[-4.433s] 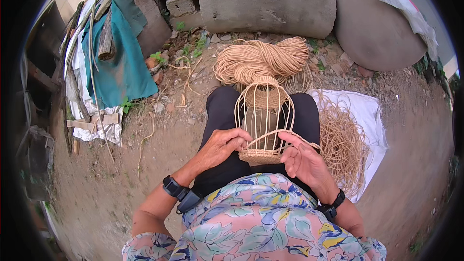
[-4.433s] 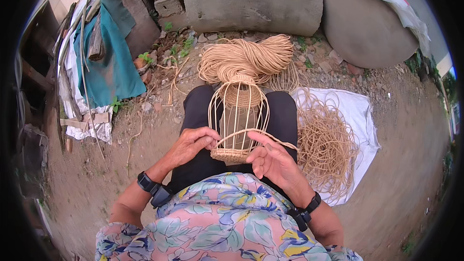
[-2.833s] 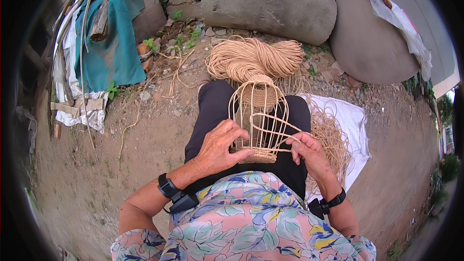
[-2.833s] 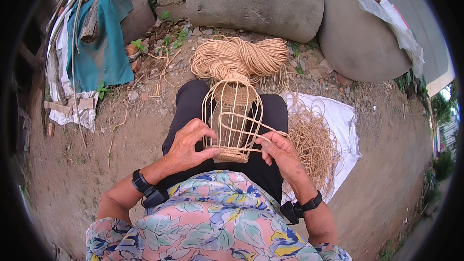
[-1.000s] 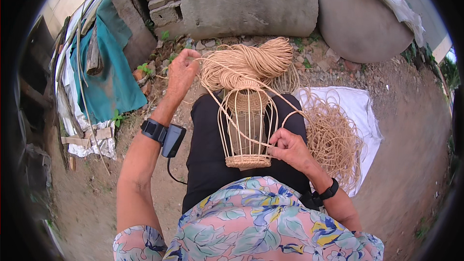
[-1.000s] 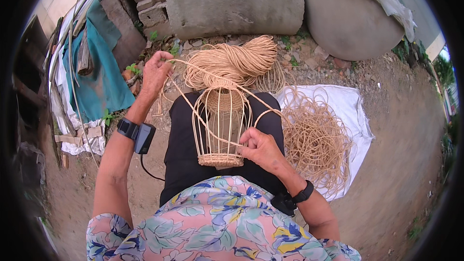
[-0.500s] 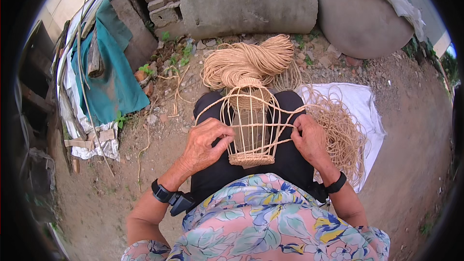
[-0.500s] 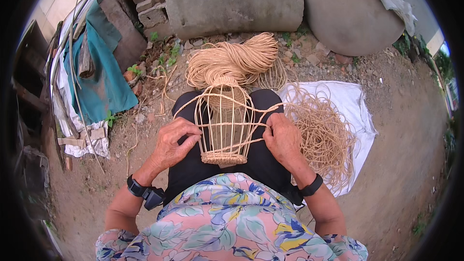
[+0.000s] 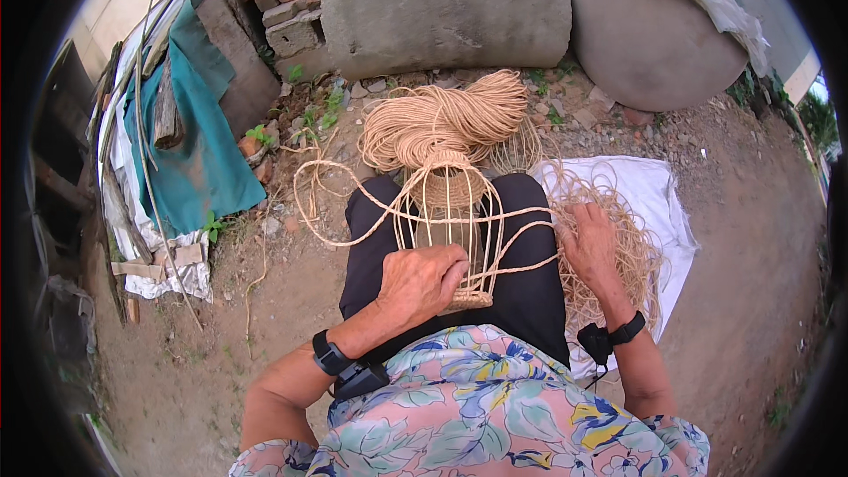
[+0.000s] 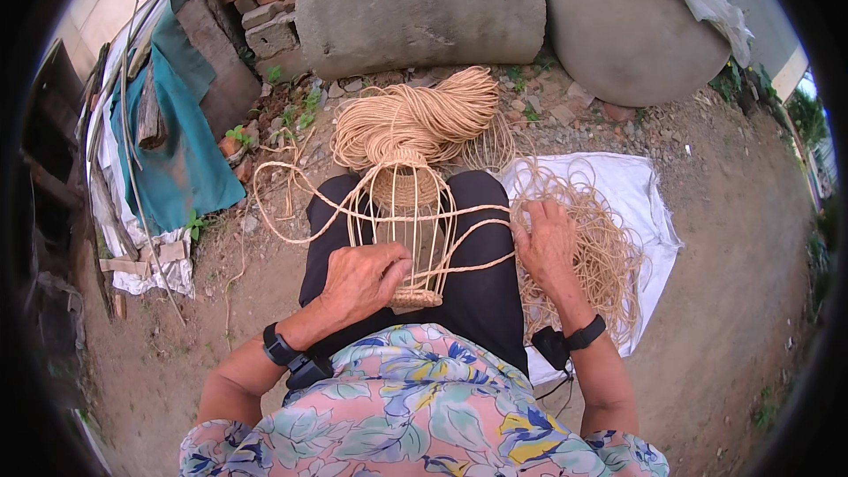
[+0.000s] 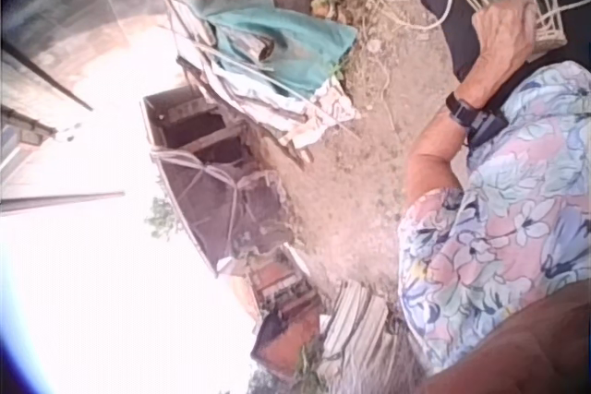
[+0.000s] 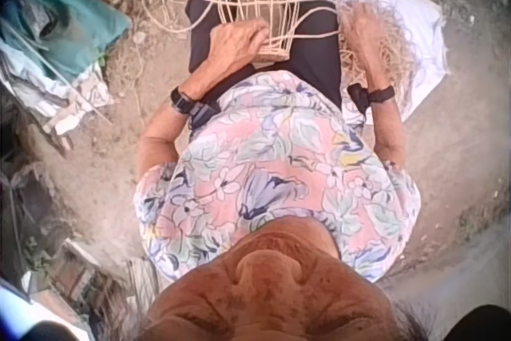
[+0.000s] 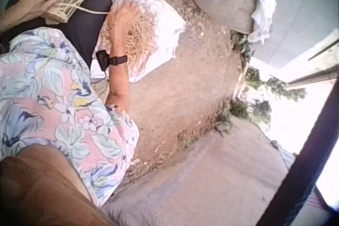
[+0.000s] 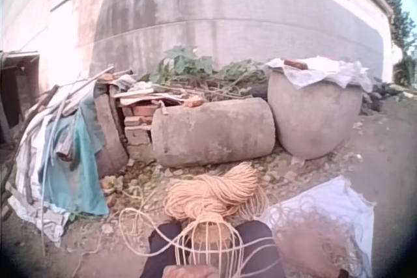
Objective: Weaving a rattan or vine structure into a basket shape by hand.
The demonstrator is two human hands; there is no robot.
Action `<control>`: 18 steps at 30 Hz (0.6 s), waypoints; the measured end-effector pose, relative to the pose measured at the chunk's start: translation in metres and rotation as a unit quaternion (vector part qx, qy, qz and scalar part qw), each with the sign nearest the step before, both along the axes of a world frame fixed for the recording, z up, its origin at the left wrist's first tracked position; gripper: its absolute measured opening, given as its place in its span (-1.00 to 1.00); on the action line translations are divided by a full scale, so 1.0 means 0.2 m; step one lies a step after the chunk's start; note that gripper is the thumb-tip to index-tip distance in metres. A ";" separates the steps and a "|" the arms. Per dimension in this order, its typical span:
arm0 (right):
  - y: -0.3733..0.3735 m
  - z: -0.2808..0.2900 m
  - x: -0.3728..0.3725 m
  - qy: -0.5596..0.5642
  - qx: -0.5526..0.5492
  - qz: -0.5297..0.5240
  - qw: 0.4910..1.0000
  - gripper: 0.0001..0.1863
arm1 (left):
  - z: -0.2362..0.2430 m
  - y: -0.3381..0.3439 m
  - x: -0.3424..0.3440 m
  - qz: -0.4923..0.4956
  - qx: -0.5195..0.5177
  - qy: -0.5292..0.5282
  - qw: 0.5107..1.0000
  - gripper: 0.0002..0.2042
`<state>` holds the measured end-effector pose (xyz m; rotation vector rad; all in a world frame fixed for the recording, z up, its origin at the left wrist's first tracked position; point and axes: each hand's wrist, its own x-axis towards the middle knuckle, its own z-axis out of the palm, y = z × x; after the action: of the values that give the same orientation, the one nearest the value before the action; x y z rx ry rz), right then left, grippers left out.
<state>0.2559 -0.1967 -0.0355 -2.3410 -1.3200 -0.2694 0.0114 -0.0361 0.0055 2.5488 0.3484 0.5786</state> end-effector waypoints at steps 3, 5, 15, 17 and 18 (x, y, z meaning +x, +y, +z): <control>0.15 0.15 -0.17 -0.014 0.060 0.102 0.993 -0.68 | -0.01 -0.01 0.03 0.037 0.043 0.034 0.998 -0.92; 0.23 0.14 -0.25 -0.029 0.044 0.177 0.983 -0.74 | -0.01 -0.01 0.04 0.040 0.073 0.045 0.995 -0.93; -0.40 -0.20 0.44 0.011 -0.199 -0.198 0.960 -0.79 | -0.04 0.01 0.05 0.043 0.068 0.038 0.996 -0.91; -0.39 -0.18 0.39 0.029 -0.155 -0.191 0.969 -0.71 | -0.04 0.00 0.06 0.043 0.076 0.070 0.994 -0.91; -0.32 -0.20 0.38 0.008 -0.063 -0.119 0.991 -0.64 | -0.04 0.00 0.07 0.054 0.067 0.057 0.995 -0.92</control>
<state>0.3325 -0.2599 -0.0757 -2.6045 -1.0769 -0.2467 0.0245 -0.0354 -0.0017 2.7129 0.5052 0.5132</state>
